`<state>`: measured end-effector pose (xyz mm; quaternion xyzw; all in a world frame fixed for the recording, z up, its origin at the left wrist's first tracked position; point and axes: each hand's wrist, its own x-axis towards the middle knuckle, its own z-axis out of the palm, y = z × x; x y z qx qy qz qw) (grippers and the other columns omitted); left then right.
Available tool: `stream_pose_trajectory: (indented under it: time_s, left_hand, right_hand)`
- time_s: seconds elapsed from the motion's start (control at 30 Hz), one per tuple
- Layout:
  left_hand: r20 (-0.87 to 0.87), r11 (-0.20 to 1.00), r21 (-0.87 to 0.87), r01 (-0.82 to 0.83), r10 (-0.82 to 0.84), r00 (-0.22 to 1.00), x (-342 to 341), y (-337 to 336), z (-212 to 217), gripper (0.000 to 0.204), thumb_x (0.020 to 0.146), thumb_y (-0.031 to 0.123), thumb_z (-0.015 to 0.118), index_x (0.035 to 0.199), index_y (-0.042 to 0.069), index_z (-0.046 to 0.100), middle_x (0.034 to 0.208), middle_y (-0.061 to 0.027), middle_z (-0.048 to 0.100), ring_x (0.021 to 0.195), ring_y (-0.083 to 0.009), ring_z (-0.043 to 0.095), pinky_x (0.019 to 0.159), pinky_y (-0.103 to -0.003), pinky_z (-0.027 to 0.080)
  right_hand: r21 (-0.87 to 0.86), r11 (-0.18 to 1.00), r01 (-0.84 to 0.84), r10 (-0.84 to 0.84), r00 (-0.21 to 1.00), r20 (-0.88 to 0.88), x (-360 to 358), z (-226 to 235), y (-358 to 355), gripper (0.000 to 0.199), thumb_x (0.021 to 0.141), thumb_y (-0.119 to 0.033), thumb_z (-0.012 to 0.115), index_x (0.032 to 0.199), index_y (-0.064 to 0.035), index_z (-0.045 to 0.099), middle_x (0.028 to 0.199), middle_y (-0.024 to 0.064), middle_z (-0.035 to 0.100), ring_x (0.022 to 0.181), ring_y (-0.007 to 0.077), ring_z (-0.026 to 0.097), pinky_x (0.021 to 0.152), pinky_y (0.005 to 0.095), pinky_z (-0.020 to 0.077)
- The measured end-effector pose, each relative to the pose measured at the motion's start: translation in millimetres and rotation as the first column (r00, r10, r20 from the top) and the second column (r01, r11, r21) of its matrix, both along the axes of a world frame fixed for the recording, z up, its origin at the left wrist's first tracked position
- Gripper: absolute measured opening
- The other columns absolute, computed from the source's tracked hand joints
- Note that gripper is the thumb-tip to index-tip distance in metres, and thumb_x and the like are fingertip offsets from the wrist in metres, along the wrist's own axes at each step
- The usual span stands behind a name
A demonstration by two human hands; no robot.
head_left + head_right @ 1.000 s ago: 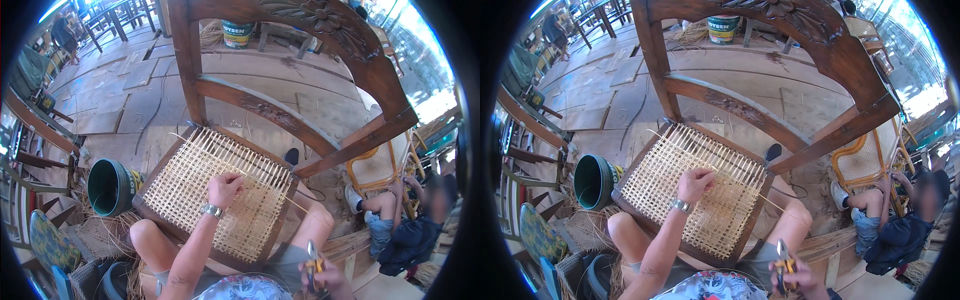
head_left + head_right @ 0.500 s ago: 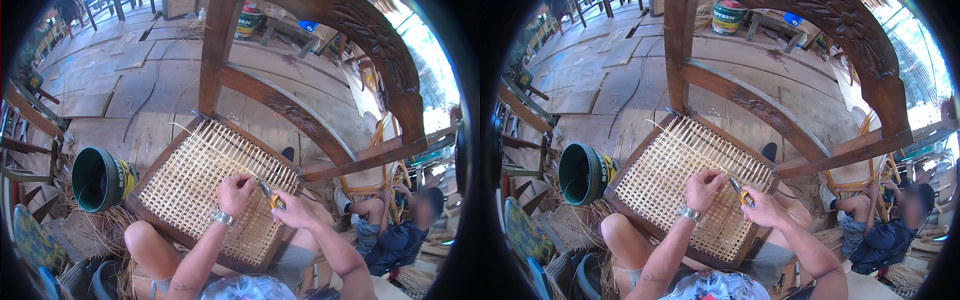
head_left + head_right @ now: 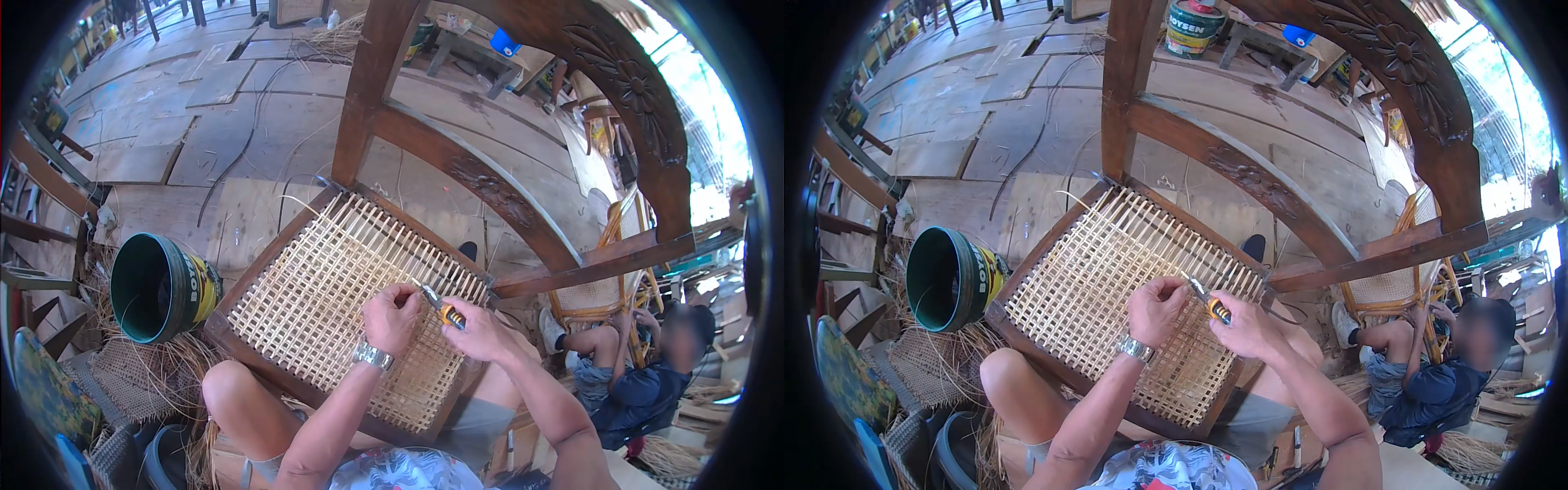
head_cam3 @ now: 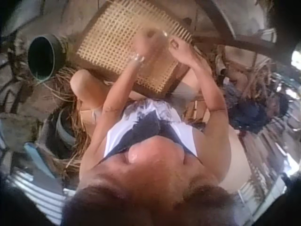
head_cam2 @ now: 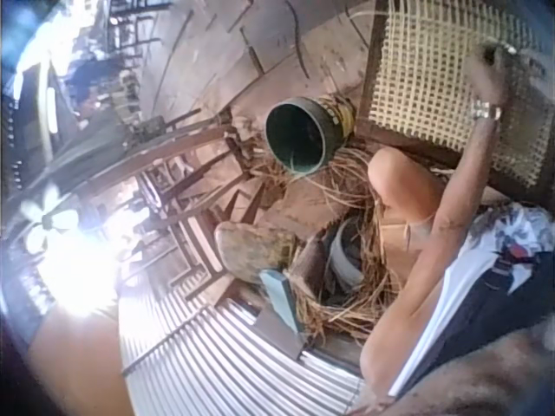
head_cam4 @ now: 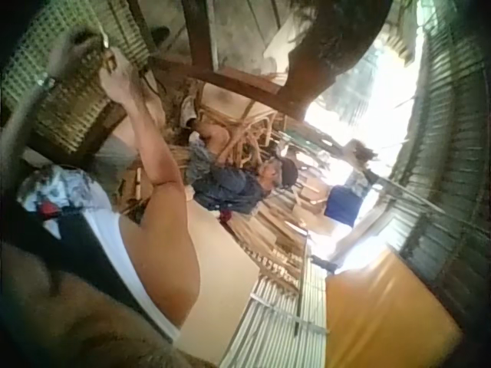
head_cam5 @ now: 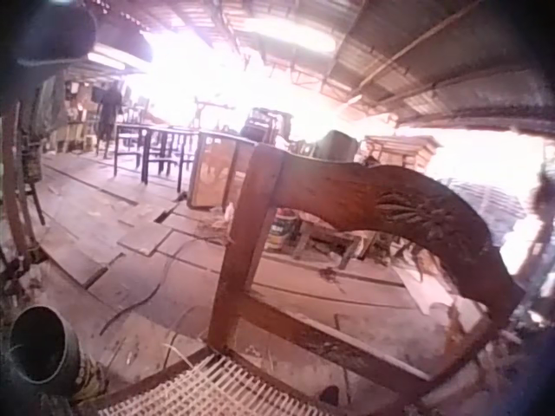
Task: The recorder is weaving a chair seat using thin strips of bamboo or wood.
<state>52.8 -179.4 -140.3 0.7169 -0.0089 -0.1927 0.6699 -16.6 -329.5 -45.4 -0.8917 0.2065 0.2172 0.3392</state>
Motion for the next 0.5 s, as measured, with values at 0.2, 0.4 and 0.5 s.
stream_pose_trajectory:
  time_s: [0.2, 0.4, 0.5]
  left_hand:
    - [-0.011, 0.998, -0.030, 0.046, -0.046, 0.999, 3, 1, -2, 0.018, 0.092, 0.012, 0.070, 0.104, -0.001, 0.072, 0.081, -0.0065, 0.074, 0.070, -0.0096, 0.068, 0.064, -0.025, 0.055]
    - [-0.032, 0.994, -0.104, 0.023, -0.027, 0.999, 6, 3, -3, 0.017, 0.091, 0.013, 0.069, 0.100, -0.001, 0.072, 0.079, -0.0093, 0.074, 0.068, -0.0127, 0.070, 0.064, -0.027, 0.056]
    - [0.004, 0.998, -0.059, 0.027, -0.027, 1.000, 7, 5, 3, 0.016, 0.089, 0.013, 0.068, 0.097, -0.001, 0.073, 0.076, -0.0115, 0.074, 0.067, -0.0159, 0.072, 0.064, -0.029, 0.056]
  right_hand:
    - [-0.103, 0.992, -0.069, 0.064, 0.997, -0.045, 4, -12, -10, 0.046, 0.085, -0.023, 0.066, 0.120, 0.0048, 0.058, 0.089, 0.0183, 0.069, 0.077, 0.0296, 0.068, 0.075, 0.0401, 0.0542]
    - [0.117, 0.981, 0.154, -0.126, 0.969, -0.215, 9, -31, -14, 0.039, 0.082, -0.017, 0.065, 0.114, 0.0038, 0.062, 0.080, 0.0111, 0.067, 0.065, 0.0183, 0.063, 0.064, 0.0359, 0.0517]
    - [0.064, 0.997, 0.036, -0.022, 0.978, -0.209, 14, -28, -14, 0.036, 0.081, -0.015, 0.064, 0.112, 0.0036, 0.062, 0.079, 0.0106, 0.067, 0.066, 0.0184, 0.064, 0.064, 0.0356, 0.0514]
